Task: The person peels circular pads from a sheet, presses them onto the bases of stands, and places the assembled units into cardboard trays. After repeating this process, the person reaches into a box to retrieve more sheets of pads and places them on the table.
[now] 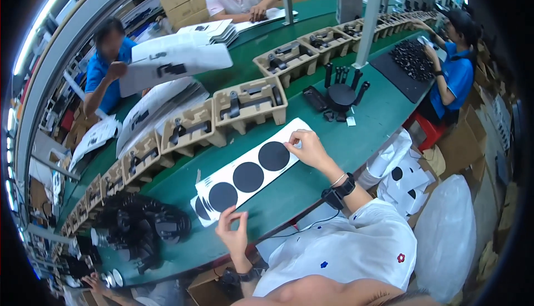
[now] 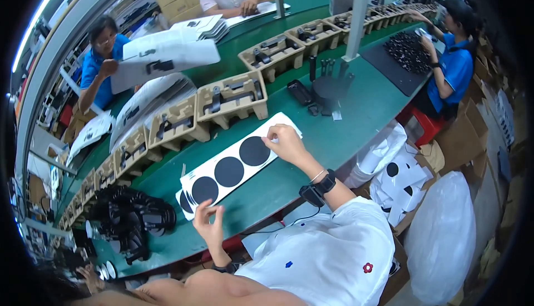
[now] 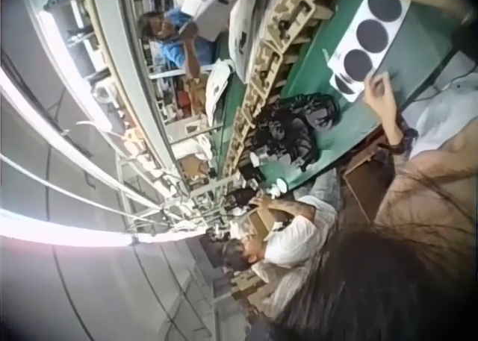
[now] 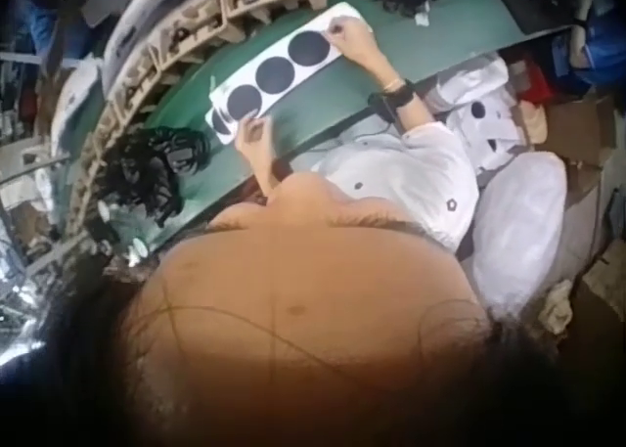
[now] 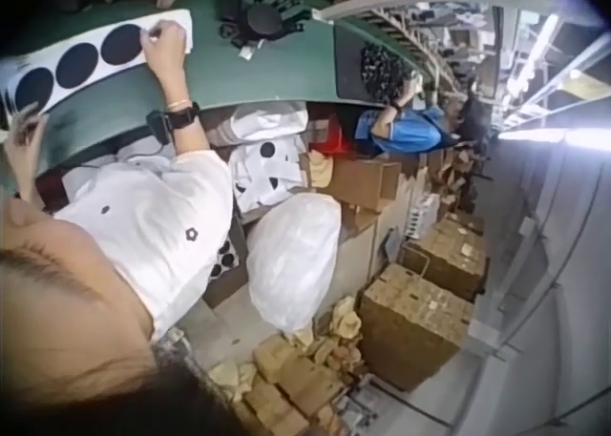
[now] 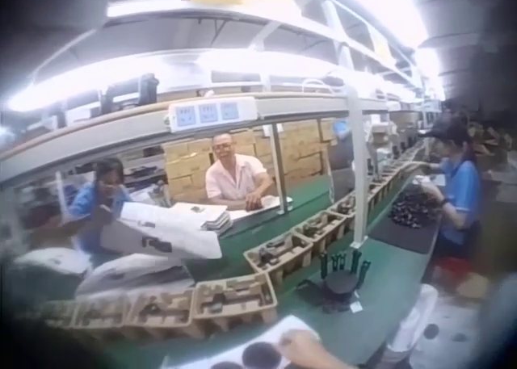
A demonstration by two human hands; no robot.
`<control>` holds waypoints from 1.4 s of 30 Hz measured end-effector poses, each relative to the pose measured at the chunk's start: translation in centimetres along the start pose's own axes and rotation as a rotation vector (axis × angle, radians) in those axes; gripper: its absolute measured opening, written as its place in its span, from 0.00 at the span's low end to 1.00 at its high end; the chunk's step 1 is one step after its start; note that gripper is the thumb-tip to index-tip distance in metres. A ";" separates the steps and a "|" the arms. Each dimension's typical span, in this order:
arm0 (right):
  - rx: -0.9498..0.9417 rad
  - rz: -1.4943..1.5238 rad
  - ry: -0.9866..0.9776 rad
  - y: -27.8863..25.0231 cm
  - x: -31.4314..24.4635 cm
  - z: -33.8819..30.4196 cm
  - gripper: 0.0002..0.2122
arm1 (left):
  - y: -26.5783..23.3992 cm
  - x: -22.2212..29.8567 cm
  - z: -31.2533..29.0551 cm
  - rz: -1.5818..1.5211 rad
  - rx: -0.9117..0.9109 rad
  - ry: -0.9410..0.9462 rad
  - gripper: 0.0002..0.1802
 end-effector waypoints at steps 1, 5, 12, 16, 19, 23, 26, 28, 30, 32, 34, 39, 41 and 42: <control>-0.064 0.050 0.040 0.9 0.0 -0.5 0.09 | 0.4 3.5 0.4 0.074 -0.096 0.219 0.22; -0.112 0.132 0.030 2.2 -0.7 -0.9 0.09 | 2.2 17.0 2.9 -0.143 -0.430 0.862 0.21; -0.162 0.259 0.080 3.8 -2.4 -3.3 0.07 | 4.0 22.2 0.7 -0.436 -0.638 0.991 0.18; -0.185 0.248 0.164 4.0 -0.9 -4.9 0.06 | 3.7 22.2 0.3 -0.594 -0.653 0.880 0.09; -0.193 0.209 0.193 3.6 -0.2 -5.5 0.07 | 3.8 22.4 0.0 -0.490 -0.590 0.913 0.06; -0.199 0.254 0.157 4.8 -1.4 -5.7 0.07 | 3.2 23.2 0.5 -0.241 -0.489 0.978 0.06; -0.191 0.249 0.178 4.7 -1.6 -6.1 0.07 | 3.9 23.4 0.1 -0.232 -0.487 1.000 0.09; -0.203 0.237 0.178 5.0 -1.7 -6.2 0.07 | 3.9 23.6 0.1 -0.232 -0.493 1.011 0.10; -0.223 0.219 0.170 5.4 -1.8 -6.1 0.06 | 4.0 23.6 0.2 -0.163 -0.553 0.993 0.11; -0.230 0.213 0.186 5.3 -1.5 -6.1 0.06 | 4.1 23.9 0.5 -0.142 -0.578 0.971 0.12; -0.229 0.215 0.206 5.0 -1.3 -5.9 0.06 | 5.1 24.5 0.3 0.078 -0.731 1.046 0.12; -0.243 0.240 0.191 4.7 -4.6 -5.2 0.05 | 5.6 26.1 0.4 0.523 -0.358 1.182 0.09; -0.247 0.246 0.181 5.4 -2.9 -5.8 0.05 | 6.1 26.0 0.4 0.545 -0.529 1.211 0.05; -0.244 0.241 0.181 5.2 -2.7 -5.8 0.05 | 6.5 25.7 0.1 0.559 -0.690 1.244 0.09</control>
Point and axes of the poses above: each hand's wrist, its own z-axis towards the middle knuckle, its own y-axis out of the palm, x = y × z, the point moved 6 cm from there along z, towards the middle knuckle, and after that the axes turned 6 degrees about -z, right-handed, at the moved point
